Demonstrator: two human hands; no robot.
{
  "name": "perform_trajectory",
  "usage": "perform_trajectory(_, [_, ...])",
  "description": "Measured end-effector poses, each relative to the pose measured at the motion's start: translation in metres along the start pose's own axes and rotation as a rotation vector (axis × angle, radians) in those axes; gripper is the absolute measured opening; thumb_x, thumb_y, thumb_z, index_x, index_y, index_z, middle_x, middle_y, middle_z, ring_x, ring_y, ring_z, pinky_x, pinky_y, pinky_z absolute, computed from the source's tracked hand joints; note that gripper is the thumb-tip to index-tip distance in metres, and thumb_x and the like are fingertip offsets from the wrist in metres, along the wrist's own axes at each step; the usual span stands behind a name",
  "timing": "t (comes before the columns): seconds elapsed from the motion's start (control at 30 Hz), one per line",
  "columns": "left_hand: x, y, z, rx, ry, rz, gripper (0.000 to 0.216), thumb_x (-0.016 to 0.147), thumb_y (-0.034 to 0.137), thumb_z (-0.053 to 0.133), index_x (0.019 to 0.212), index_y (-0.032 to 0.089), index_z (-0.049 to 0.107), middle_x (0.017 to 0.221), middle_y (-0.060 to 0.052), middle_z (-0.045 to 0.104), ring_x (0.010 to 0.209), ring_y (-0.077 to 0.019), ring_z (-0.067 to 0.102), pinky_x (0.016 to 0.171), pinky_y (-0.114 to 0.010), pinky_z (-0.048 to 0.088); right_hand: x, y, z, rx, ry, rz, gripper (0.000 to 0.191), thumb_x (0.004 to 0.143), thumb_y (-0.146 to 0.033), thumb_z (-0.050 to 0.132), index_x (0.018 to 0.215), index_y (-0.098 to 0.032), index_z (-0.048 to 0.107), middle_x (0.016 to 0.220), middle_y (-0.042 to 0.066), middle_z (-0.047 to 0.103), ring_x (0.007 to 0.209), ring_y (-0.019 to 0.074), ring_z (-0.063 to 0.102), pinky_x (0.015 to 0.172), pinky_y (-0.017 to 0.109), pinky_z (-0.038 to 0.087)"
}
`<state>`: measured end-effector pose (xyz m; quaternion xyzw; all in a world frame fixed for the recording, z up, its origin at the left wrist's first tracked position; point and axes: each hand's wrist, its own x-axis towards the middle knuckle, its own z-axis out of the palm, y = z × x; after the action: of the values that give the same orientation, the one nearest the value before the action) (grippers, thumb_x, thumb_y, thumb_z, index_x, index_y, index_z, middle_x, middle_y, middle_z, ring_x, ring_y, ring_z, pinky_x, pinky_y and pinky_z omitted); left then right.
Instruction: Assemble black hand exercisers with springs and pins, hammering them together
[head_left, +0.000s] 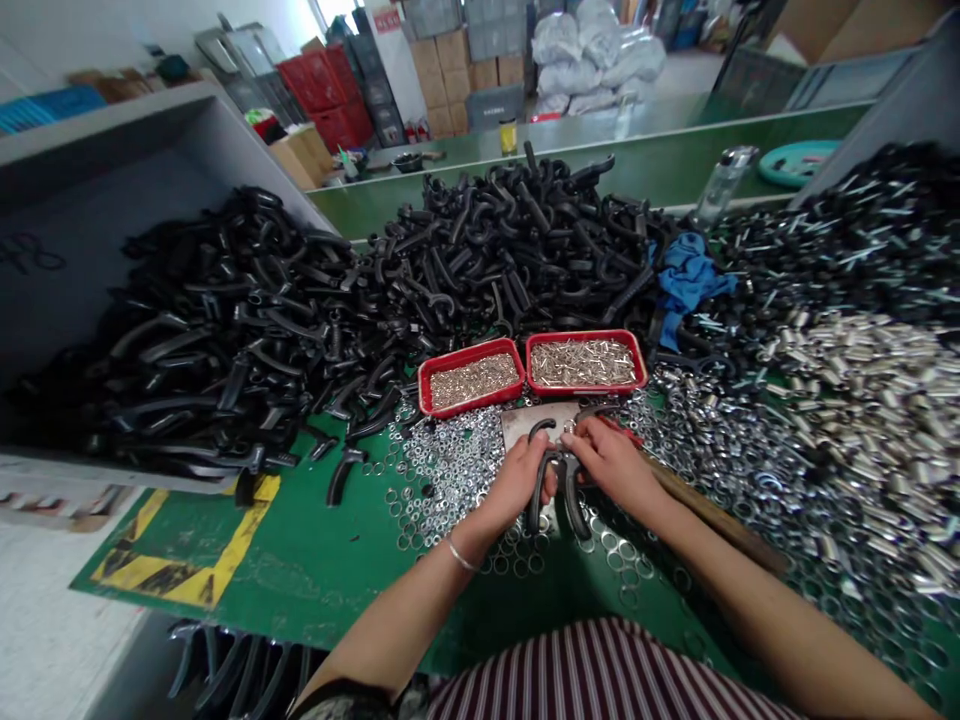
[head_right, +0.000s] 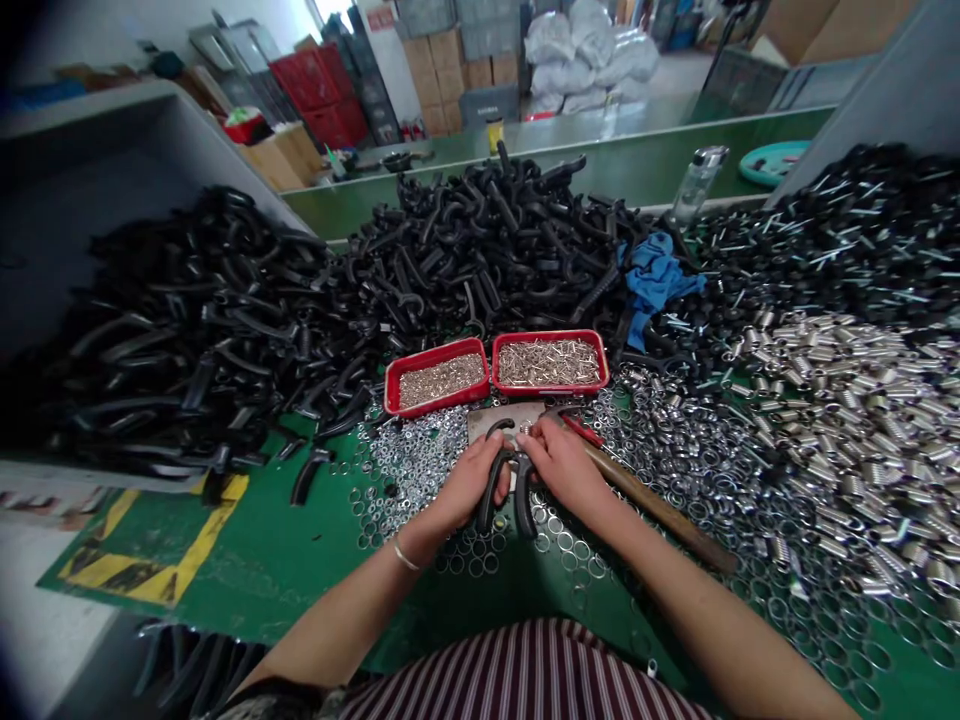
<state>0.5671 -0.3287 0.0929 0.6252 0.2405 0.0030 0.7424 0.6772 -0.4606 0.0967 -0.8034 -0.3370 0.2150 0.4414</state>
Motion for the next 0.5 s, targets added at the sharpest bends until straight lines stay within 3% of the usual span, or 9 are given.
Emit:
perform_trajectory(0.13, [-0.003,0.003,0.003,0.15,-0.091,0.048,0.055,0.098,0.068,0.03,0.092,0.018,0.053,0.044,0.006,0.051,0.034,-0.0112,0.046,0.038,-0.02,0.036,-0.005,0.001,0.003,-0.025,0.026,-0.042,0.029,0.098,-0.048,0.05,0.083,-0.024,0.048,0.063,-0.003,0.055,0.057,0.0176,0.057,0.057,0.029,0.041])
perform_trajectory(0.3, [-0.005,0.003,0.007,0.215,-0.046,0.105,0.048,0.099,0.065,0.03,0.105,0.02,0.047,0.043,0.009,0.047,0.034,-0.0124,0.045,0.037,-0.021,0.036,-0.016,-0.005,0.006,0.021,0.159,-0.088,0.028,0.099,-0.046,0.049,0.083,-0.023,0.048,0.064,-0.003,0.052,0.06,0.0165,0.052,0.06,0.028,0.039])
perform_trajectory(0.5, [-0.016,0.019,-0.005,0.525,-0.067,0.19,0.046,0.101,0.059,0.031,0.116,0.018,0.047,0.056,0.002,0.059,0.052,-0.019,0.062,0.054,-0.029,0.046,-0.024,-0.013,-0.005,0.092,0.02,-0.093,0.029,0.101,-0.049,0.046,0.088,-0.023,0.05,0.067,-0.003,0.052,0.062,0.0157,0.051,0.062,0.028,0.041])
